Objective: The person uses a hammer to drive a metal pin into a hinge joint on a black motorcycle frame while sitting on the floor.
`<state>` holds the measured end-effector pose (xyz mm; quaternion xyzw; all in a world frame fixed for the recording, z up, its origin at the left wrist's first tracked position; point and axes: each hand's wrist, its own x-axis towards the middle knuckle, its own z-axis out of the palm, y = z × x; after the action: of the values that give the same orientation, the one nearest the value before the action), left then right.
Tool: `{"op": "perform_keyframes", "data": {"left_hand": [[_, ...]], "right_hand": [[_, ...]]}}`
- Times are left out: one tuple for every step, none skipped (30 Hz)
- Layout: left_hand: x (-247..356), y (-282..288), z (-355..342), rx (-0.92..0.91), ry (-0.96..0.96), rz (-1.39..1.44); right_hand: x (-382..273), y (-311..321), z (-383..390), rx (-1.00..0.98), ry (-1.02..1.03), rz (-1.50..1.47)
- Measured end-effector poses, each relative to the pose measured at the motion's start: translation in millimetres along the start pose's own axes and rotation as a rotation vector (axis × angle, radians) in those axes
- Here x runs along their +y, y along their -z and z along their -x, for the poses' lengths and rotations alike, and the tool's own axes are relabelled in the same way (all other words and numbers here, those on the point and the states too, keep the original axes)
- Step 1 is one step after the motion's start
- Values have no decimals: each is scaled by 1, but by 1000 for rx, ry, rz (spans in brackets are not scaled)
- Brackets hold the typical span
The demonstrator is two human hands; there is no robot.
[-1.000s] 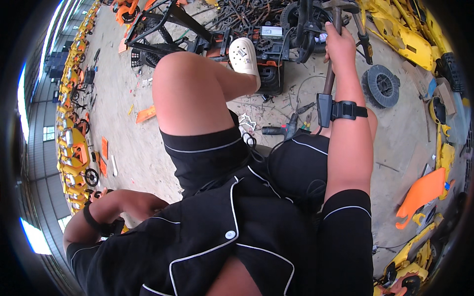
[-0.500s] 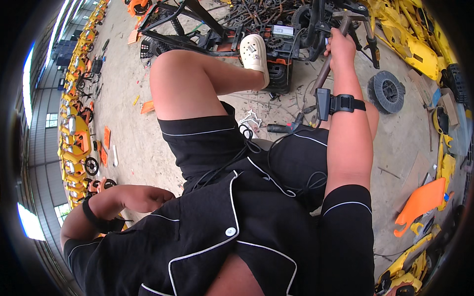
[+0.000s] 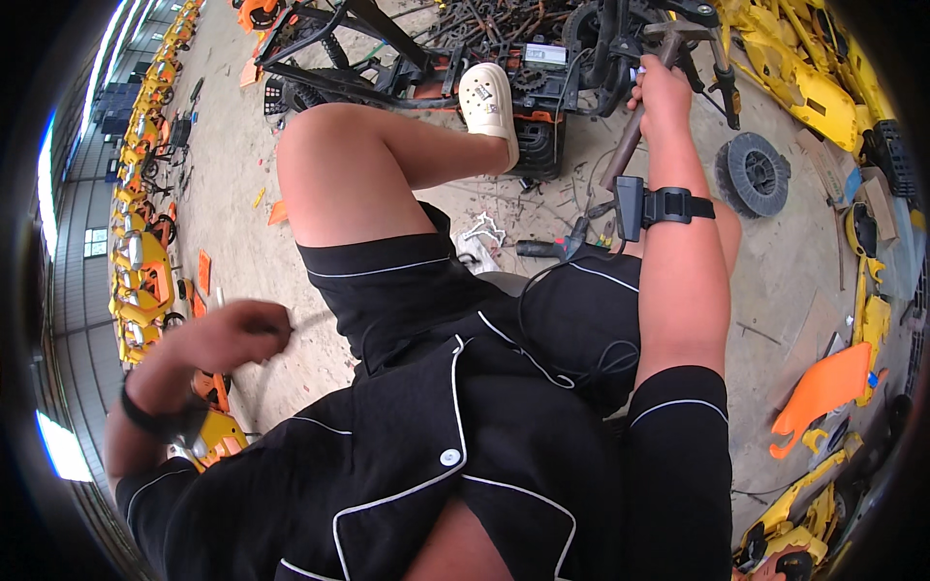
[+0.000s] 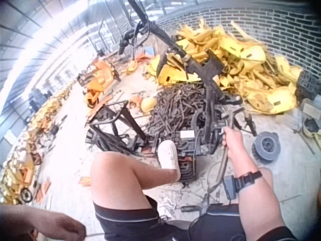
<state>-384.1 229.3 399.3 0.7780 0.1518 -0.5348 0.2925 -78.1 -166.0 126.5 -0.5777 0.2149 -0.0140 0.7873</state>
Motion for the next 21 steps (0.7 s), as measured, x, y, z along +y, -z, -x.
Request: {"op": "perform_keyframes", "data": {"left_hand": [[13, 22, 16, 74, 75, -97], [30, 46, 32, 162, 130, -156], [39, 63, 48, 259, 196, -212], [12, 83, 70, 501, -37, -169], [-5, 81, 138, 709, -56, -100], [-20, 94, 165, 877, -181, -61], [-27, 112, 199, 858, -164, -102], [-32, 129, 217, 835, -175, -134], [-34, 136, 215, 812, -150, -155], [-35, 143, 213, 787, -122, -180], [-24, 142, 225, 770, -57, -211], [-33, 138, 208, 856, -49, -114], [-35, 140, 195, 858, 53, -174], [-37, 137, 182, 857, 160, -225], [-24, 148, 128, 768, 285, -417], [-3, 157, 92, 624, 314, -605], [19, 158, 69, 585, 344, -595], [35, 160, 51, 509, 346, -666], [25, 175, 27, 424, 210, -722], [26, 186, -7, 364, 192, -793], [24, 198, -48, 337, 109, -779]], "right_hand": [[-2, 2, 0, 5, 6, 8], [-5, 8, -4, 24, 18, 19], [-8, 13, -7, 34, 25, 23], [-13, 17, -10, 41, 31, 17], [3, -6, -4, -23, -41, -18], [1, -7, -4, -14, -50, -18], [0, -8, -6, -5, -60, -18], [-4, -7, -7, 20, -45, -18], [-6, -4, -11, 12, -32, -15], [-7, 0, -14, 3, -20, -13], [0, -4, -16, -31, -30, -29], [3, -10, -15, -20, -24, -24], [8, -13, -16, -29, -24, -28], [8, -25, -5, -30, -39, -21], [1, -22, -9, 14, -19, 11], [-5, -17, -9, 19, 11, 26], [-6, -13, -12, 23, 5, 16], [-5, -16, -9, 35, 0, 2], [-4, -17, -9, 25, 3, -21], [-11, -20, -1, 22, 8, 5], [-13, -18, 1, 32, 27, 14]]}}
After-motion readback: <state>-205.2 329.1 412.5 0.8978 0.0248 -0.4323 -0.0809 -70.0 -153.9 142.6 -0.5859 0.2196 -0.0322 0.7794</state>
